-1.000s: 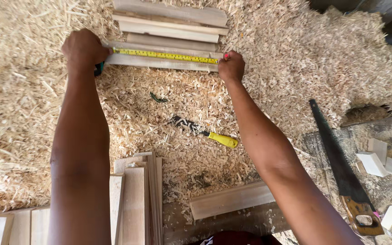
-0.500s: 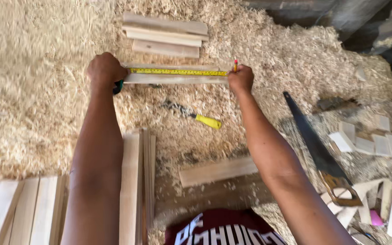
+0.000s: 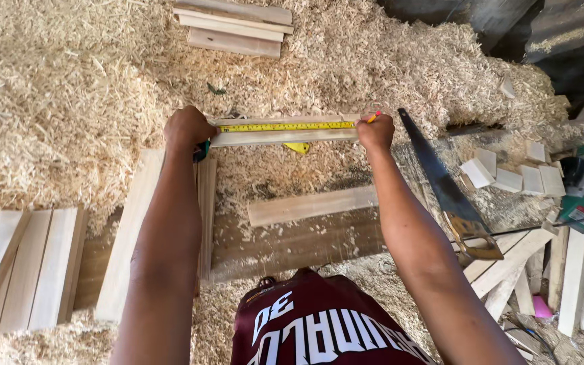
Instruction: The person measures and marks multiple wooden planks with a tape measure and pencil. They then use a try square to draw perpendicular lines across the marked planks in a woodworking shop.
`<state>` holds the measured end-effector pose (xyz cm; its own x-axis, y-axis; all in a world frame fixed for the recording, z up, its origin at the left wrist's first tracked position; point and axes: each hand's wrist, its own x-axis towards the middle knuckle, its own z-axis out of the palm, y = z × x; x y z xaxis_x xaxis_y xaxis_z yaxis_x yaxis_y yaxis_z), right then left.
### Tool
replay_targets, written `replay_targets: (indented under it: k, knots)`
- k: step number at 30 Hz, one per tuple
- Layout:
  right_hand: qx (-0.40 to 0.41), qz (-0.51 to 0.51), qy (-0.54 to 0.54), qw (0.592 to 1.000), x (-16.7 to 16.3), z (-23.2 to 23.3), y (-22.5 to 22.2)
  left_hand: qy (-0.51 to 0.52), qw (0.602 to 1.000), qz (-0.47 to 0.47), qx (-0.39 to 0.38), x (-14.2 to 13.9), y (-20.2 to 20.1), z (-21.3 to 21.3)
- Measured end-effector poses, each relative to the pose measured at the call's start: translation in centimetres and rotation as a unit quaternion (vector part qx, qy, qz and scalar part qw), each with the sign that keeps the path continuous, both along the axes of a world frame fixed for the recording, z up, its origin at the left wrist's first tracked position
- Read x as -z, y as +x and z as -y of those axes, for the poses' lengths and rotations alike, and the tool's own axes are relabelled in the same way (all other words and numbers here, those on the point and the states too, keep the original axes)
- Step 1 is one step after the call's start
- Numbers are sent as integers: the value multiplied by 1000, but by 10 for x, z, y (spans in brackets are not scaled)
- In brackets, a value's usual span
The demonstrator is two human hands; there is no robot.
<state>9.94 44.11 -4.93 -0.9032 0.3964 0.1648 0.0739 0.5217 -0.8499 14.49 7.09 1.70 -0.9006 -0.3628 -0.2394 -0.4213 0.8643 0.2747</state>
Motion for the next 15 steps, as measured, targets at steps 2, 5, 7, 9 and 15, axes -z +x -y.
replay_targets:
  k: [2, 5, 7, 9, 15]
  knots:
    - [-5, 5, -4, 1000, 4, -7, 13, -2, 1000, -15, 7, 3, 12, -4]
    - [-13, 12, -12, 1000, 10, -17, 31, -13, 1000, -11, 21, 8, 26, -13]
    - [-10, 11, -11, 1000, 15, -22, 44, -20, 1000, 2, 24, 14, 37, -18]
    - [-15, 9, 4, 1000, 18, -27, 53, -23, 999, 12, 22, 20, 47, -23]
    - [-17, 48, 3, 999, 34, -42, 88, -24, 999, 27, 32, 42, 75, -40]
